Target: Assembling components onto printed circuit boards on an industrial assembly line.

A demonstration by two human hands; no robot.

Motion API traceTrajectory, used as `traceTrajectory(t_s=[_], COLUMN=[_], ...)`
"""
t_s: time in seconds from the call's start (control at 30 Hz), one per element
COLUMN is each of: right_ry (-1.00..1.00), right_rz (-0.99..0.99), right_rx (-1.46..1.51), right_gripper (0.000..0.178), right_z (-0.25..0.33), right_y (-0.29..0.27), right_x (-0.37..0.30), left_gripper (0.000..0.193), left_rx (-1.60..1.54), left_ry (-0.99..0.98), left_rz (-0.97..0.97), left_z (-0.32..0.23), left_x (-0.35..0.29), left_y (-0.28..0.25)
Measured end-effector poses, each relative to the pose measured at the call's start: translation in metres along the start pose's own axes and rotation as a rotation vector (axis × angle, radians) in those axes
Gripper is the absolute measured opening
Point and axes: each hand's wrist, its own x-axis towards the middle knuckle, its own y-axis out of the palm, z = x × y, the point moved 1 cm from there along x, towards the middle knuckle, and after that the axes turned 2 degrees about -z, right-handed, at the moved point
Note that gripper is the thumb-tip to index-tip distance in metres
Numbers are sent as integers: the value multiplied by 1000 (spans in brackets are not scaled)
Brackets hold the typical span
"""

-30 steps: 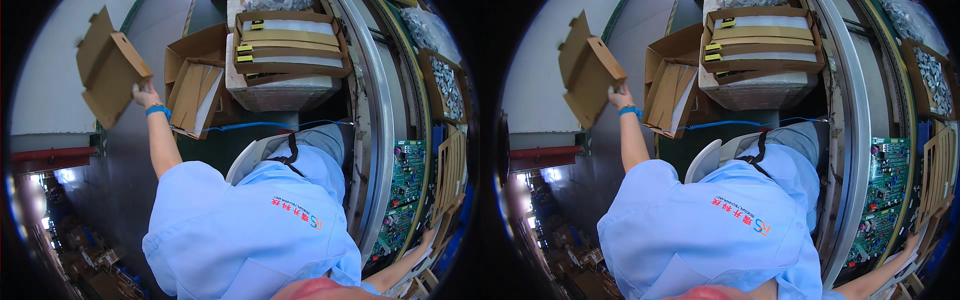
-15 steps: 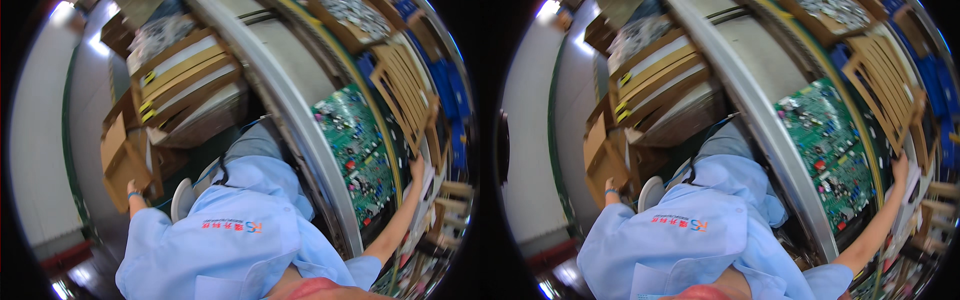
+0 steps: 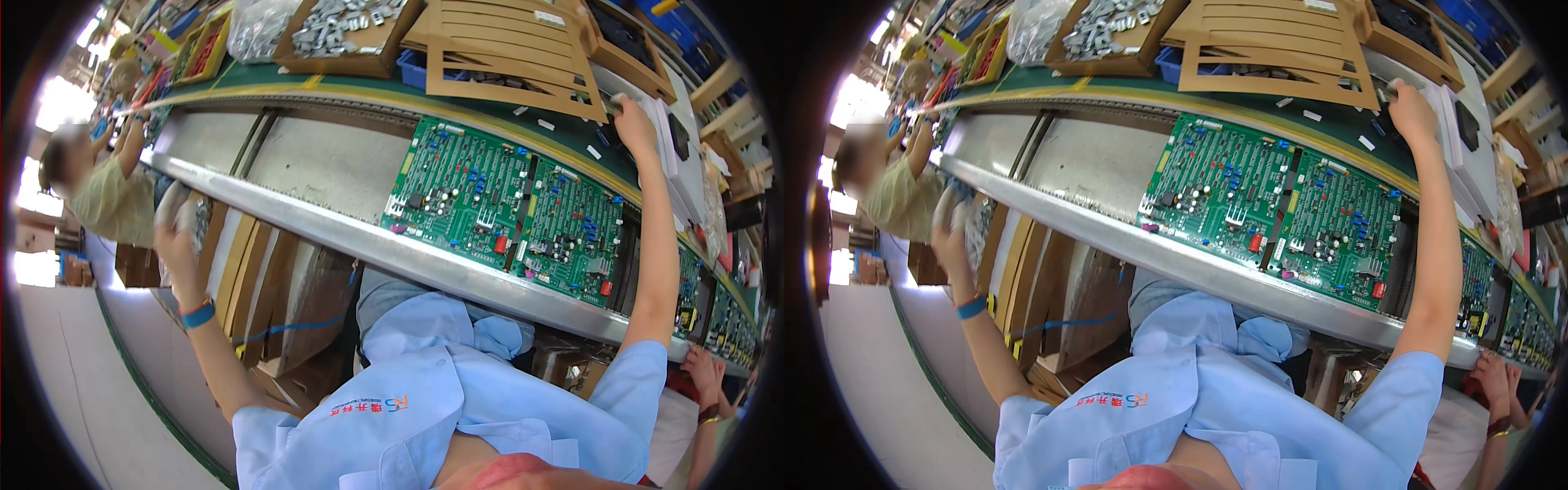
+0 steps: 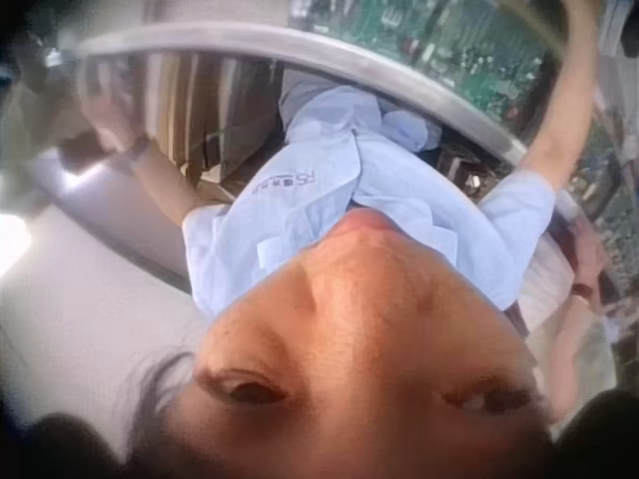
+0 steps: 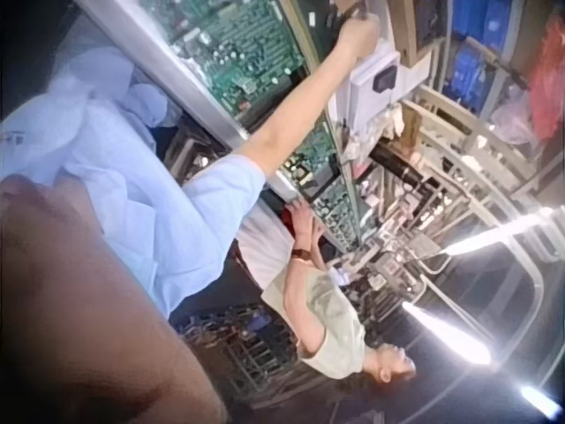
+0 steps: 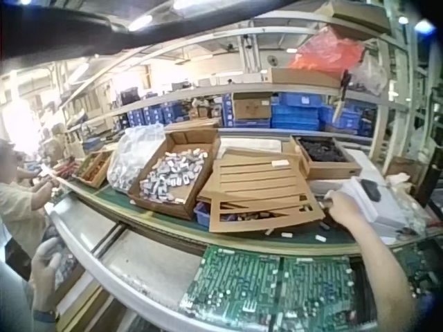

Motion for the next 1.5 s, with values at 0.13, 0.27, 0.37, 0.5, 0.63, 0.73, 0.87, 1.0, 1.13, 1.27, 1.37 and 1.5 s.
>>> traceTrajectory(t_s=[0.13,0.27,0.37,0.5,0.63,0.73,0.87,1.0,1.13,1.27,1.37,1.5], right_ry=[-35,77,222,300,218,58,-58,-233,-318,-113,-207,-138], right_rz=[-66,150,76,49,124,274,322,213,191,248,198,256], right_rx=[609,898,1152,1517,1645,1692,1870,1904,1904,1503,1665,1479], right_gripper=[38,58,52,47,41,36,33,32,30,34,35,37], right_z=[0,55,66,61,47,38,39,37,35,50,51,57], right_y=[-3,-23,-33,-48,-65,-70,-86,-89,-107,-110,-114,-105], right_x=[10,-3,-3,-4,-4,-1,3,16,26,28,29,22], left_gripper=[39,42,55,67,40,23,25,25,23,23,22,24], left_rx=[-214,-172,-88,3,-42,-163,-348,-426,-443,-423,-416,-593], left_ry=[249,448,464,749,911,1006,995,974,924,841,871,721], left_rz=[375,509,630,511,320,188,63,-5,-4,137,258,494], left_z=[-51,-102,-128,-131,-142,-158,-169,-172,-172,-166,-166,-165], left_x=[37,40,38,40,52,68,95,113,116,120,126,134], left_y=[151,243,281,303,305,298,292,288,286,276,272,262])
